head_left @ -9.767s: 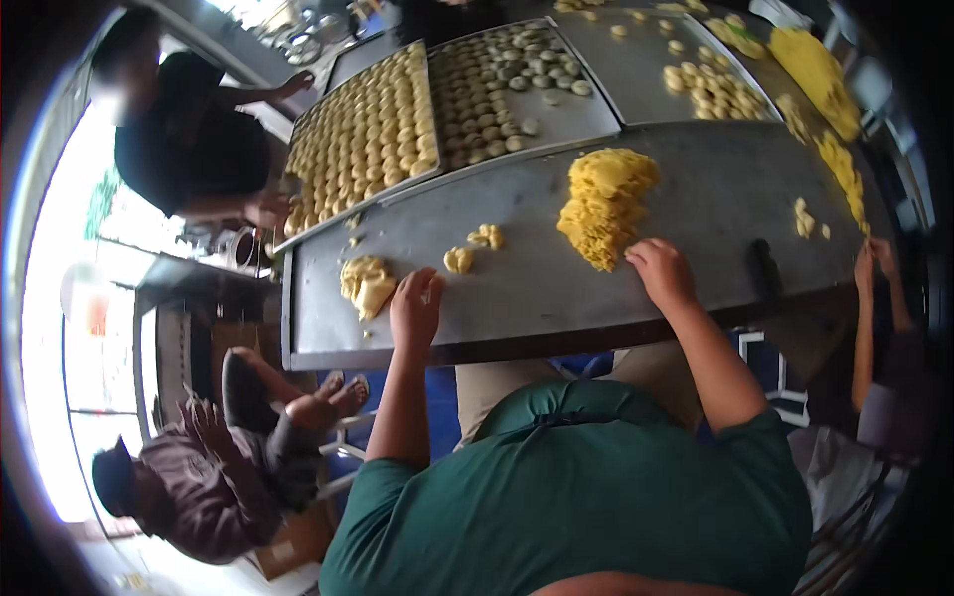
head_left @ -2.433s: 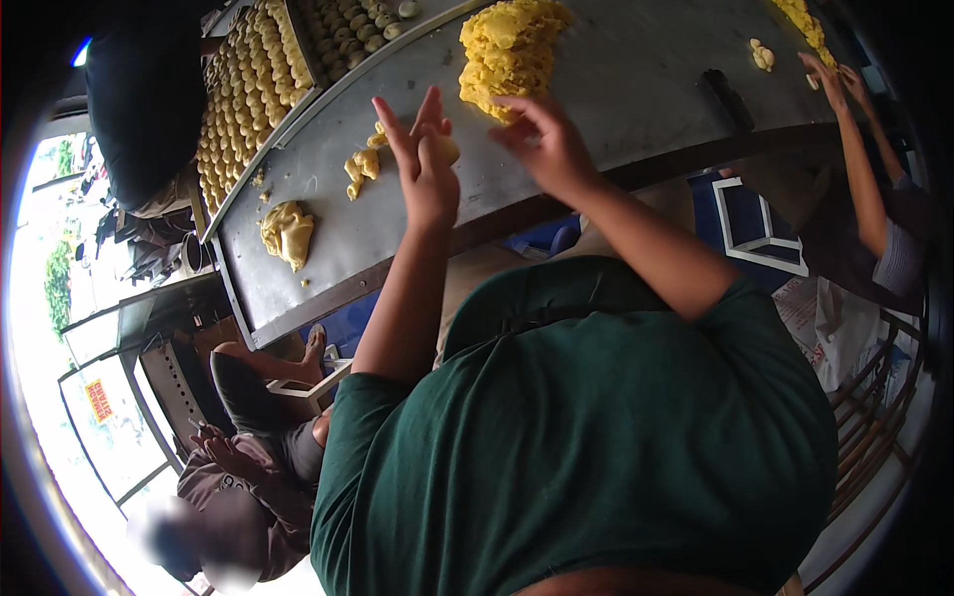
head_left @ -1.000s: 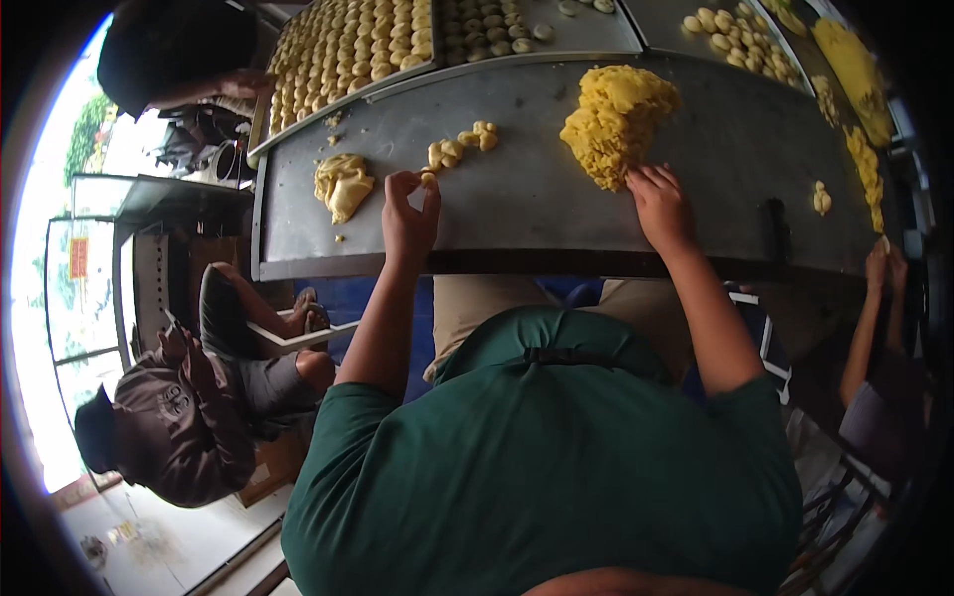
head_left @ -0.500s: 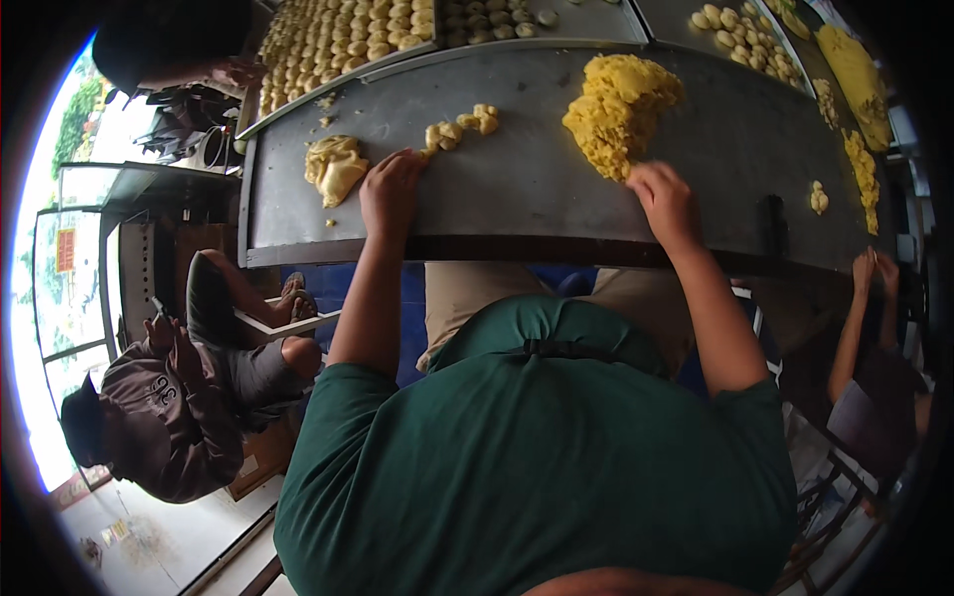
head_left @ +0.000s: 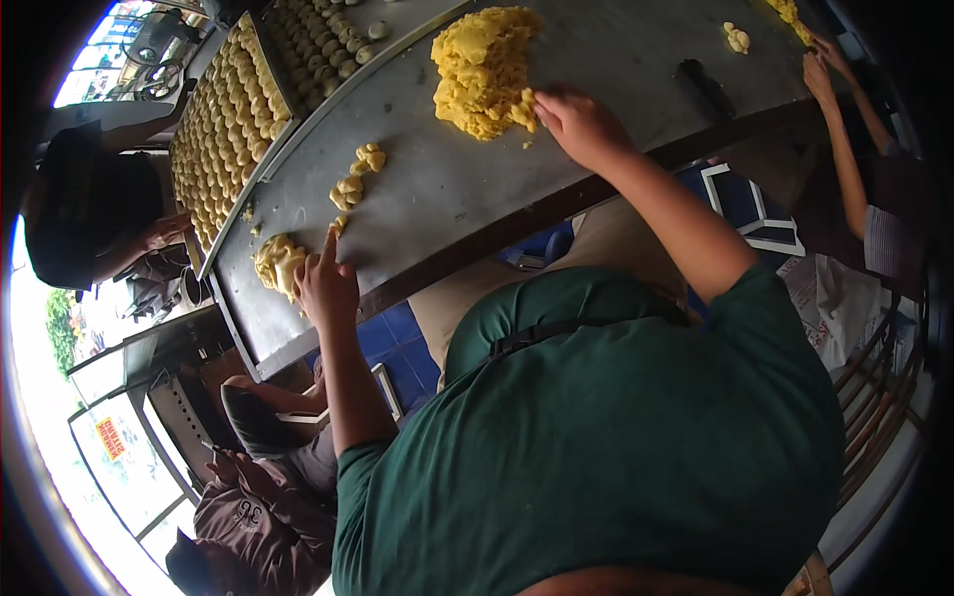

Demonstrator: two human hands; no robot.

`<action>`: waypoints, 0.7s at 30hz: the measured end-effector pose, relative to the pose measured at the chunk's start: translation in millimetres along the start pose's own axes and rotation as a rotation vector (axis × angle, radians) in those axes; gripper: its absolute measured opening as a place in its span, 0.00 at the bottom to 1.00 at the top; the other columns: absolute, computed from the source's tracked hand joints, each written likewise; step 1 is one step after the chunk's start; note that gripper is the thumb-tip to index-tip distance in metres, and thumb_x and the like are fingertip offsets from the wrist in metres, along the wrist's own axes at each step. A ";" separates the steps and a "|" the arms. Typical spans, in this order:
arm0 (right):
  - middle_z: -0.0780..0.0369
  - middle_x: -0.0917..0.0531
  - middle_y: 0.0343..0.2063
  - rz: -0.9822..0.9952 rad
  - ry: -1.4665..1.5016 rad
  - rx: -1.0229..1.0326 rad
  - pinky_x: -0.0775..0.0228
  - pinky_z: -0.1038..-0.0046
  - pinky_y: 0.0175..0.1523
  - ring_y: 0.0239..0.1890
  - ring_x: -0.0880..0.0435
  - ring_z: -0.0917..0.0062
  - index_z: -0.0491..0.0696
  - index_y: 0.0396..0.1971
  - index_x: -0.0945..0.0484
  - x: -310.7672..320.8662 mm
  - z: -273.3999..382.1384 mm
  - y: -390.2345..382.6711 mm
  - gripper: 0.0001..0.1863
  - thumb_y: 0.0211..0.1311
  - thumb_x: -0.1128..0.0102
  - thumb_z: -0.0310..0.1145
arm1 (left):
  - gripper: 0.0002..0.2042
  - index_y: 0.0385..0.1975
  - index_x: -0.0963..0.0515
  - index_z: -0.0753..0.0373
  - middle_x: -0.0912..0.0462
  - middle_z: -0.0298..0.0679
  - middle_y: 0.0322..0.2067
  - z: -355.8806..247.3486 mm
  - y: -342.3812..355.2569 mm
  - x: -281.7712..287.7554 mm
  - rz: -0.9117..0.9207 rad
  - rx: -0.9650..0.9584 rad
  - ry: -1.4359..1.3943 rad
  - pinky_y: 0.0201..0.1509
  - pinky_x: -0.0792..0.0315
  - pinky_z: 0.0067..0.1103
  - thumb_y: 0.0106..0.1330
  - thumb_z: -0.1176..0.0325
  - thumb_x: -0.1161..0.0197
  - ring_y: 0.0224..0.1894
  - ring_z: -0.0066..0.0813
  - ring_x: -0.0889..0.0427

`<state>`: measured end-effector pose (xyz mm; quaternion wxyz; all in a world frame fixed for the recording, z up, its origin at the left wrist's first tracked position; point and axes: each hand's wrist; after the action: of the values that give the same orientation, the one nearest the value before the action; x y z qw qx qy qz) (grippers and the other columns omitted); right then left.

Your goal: The person shapes dough by hand at a large metal table, taking small pieces from a central mound, rolling them into balls, and placing them on trays alongside other workers.

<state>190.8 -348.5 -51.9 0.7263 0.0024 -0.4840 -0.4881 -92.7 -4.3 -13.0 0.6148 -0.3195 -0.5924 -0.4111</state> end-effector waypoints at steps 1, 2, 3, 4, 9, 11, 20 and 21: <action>0.62 0.13 0.45 0.071 -0.062 -0.017 0.18 0.61 0.50 0.44 0.12 0.61 0.51 0.48 0.15 -2.0 -0.6 -15.5 0.11 0.69 0.39 0.35 | 0.25 0.66 0.24 0.45 0.15 0.38 0.44 -4.4 -5.4 -4.5 -0.096 0.056 -0.071 0.57 0.25 0.40 0.67 0.68 0.39 0.54 0.41 0.20; 0.61 0.13 0.46 0.143 -0.122 -0.028 0.18 0.61 0.49 0.43 0.12 0.60 0.51 0.51 0.16 -1.3 1.1 -21.0 0.13 0.69 0.39 0.34 | 0.21 0.62 0.19 0.47 0.14 0.38 0.44 -20.5 -5.8 -1.7 -0.243 0.066 -0.186 0.56 0.23 0.37 0.69 0.69 0.37 0.51 0.40 0.18; 0.61 0.13 0.46 0.148 -0.122 -0.022 0.18 0.61 0.49 0.43 0.12 0.60 0.51 0.51 0.16 -3.4 -0.3 -18.7 0.13 0.69 0.39 0.34 | 0.21 0.62 0.19 0.47 0.14 0.38 0.44 -38.4 -1.6 -0.5 -0.243 0.074 -0.188 0.56 0.23 0.37 0.69 0.69 0.37 0.51 0.40 0.18; 0.61 0.13 0.47 0.135 -0.020 -0.007 0.18 0.61 0.50 0.44 0.12 0.61 0.52 0.52 0.16 -3.4 4.7 -12.8 0.14 0.70 0.39 0.34 | 0.19 0.59 0.18 0.48 0.14 0.39 0.45 -55.8 2.8 3.2 -0.244 0.067 -0.477 0.55 0.23 0.35 0.69 0.69 0.36 0.50 0.39 0.16; 0.60 0.15 0.50 0.122 -0.238 0.075 0.22 0.62 0.58 0.51 0.16 0.63 0.52 0.52 0.15 -19.1 -10.7 27.6 0.15 0.66 0.36 0.29 | 0.12 0.48 0.13 0.53 0.13 0.39 0.46 -116.6 41.0 -2.6 -0.205 -0.121 -0.781 0.55 0.22 0.30 0.66 0.68 0.29 0.50 0.39 0.14; 0.59 0.16 0.51 0.185 -0.242 0.072 0.23 0.62 0.59 0.50 0.18 0.62 0.51 0.54 0.17 -13.0 1.2 31.6 0.18 0.64 0.37 0.27 | 0.11 0.45 0.13 0.54 0.13 0.39 0.45 -115.9 42.7 -13.4 -0.300 -0.199 -0.559 0.58 0.24 0.33 0.65 0.64 0.28 0.50 0.41 0.14; 0.58 0.14 0.52 0.085 -0.085 -0.058 0.18 0.66 0.53 0.51 0.13 0.62 0.50 0.53 0.15 1.5 21.8 -42.3 0.18 0.67 0.32 0.40 | 0.06 0.37 0.12 0.51 0.12 0.29 0.43 -85.2 18.3 -9.5 -0.359 -0.237 -0.329 0.61 0.31 0.34 0.66 0.60 0.31 0.51 0.32 0.17; 0.61 0.12 0.46 -0.001 -0.063 0.106 0.16 0.67 0.46 0.42 0.11 0.63 0.49 0.44 0.13 -4.9 33.6 -42.3 0.12 0.65 0.31 0.38 | 0.06 0.37 0.12 0.51 0.12 0.29 0.43 -82.1 19.6 -5.9 -0.353 -0.233 -0.329 0.61 0.31 0.34 0.66 0.60 0.31 0.51 0.32 0.17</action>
<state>136.9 -351.4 -57.6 0.7093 0.0256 -0.5319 -0.4619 -36.9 -66.8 -24.7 0.3882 -0.3423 -0.6796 -0.5200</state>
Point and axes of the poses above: each hand's wrist, its own y-axis towards the middle knuckle, its own x-axis out of the back of the hand, z = x × y
